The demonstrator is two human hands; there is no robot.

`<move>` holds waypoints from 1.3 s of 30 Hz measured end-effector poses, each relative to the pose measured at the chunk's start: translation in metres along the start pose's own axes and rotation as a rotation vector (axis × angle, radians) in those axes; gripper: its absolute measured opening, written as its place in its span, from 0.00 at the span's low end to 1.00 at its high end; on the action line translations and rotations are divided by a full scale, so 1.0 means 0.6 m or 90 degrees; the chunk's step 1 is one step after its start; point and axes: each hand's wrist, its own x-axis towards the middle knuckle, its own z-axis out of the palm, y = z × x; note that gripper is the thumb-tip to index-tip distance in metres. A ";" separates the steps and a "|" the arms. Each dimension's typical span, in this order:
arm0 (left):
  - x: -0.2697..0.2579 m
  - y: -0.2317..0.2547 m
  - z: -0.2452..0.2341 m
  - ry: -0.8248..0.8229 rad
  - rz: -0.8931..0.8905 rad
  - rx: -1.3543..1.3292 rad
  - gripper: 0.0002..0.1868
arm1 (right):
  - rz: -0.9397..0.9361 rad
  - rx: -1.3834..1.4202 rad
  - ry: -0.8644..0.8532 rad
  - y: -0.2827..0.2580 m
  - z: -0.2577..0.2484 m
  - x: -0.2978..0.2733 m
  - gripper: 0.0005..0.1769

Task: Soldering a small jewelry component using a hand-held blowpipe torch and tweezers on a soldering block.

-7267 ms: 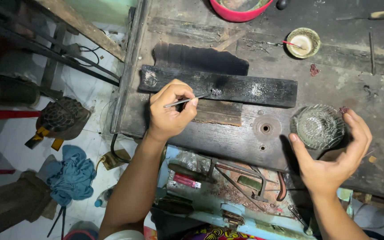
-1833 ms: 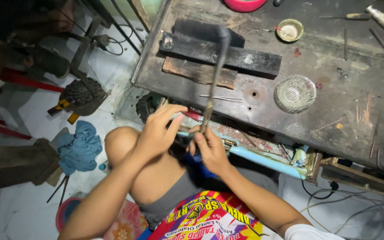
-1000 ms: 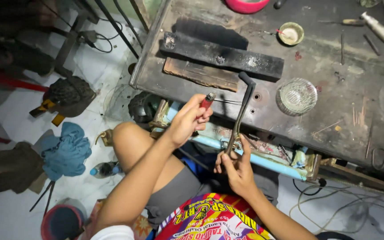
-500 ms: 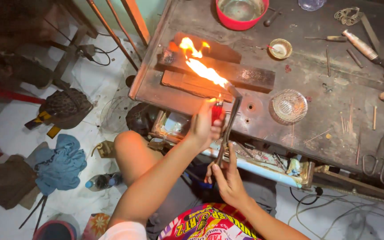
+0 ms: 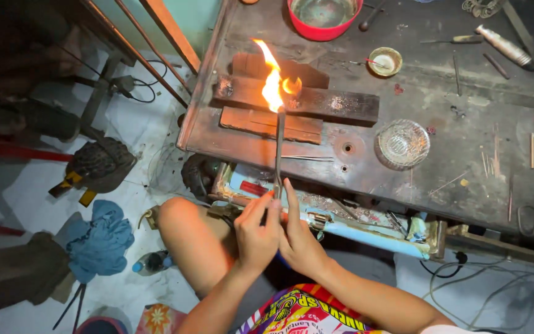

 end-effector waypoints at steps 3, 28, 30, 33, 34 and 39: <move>0.011 -0.017 0.001 0.056 -0.068 -0.069 0.14 | 0.068 0.000 -0.040 -0.041 -0.033 0.014 0.46; -0.014 -0.078 0.048 0.129 -0.018 -0.126 0.09 | 0.075 0.146 0.338 0.017 -0.061 0.038 0.08; -0.011 -0.076 0.045 0.134 -0.010 -0.121 0.09 | 0.050 0.150 0.325 0.010 -0.084 0.038 0.19; -0.007 -0.071 0.044 0.143 -0.003 -0.119 0.08 | -0.009 0.055 0.336 -0.025 -0.132 0.056 0.29; -0.006 -0.068 0.044 0.147 -0.002 -0.122 0.08 | -0.045 -0.044 0.359 -0.040 -0.150 0.065 0.29; -0.012 -0.062 0.040 0.126 -0.026 -0.118 0.10 | -0.103 -0.144 0.471 -0.070 -0.193 0.120 0.07</move>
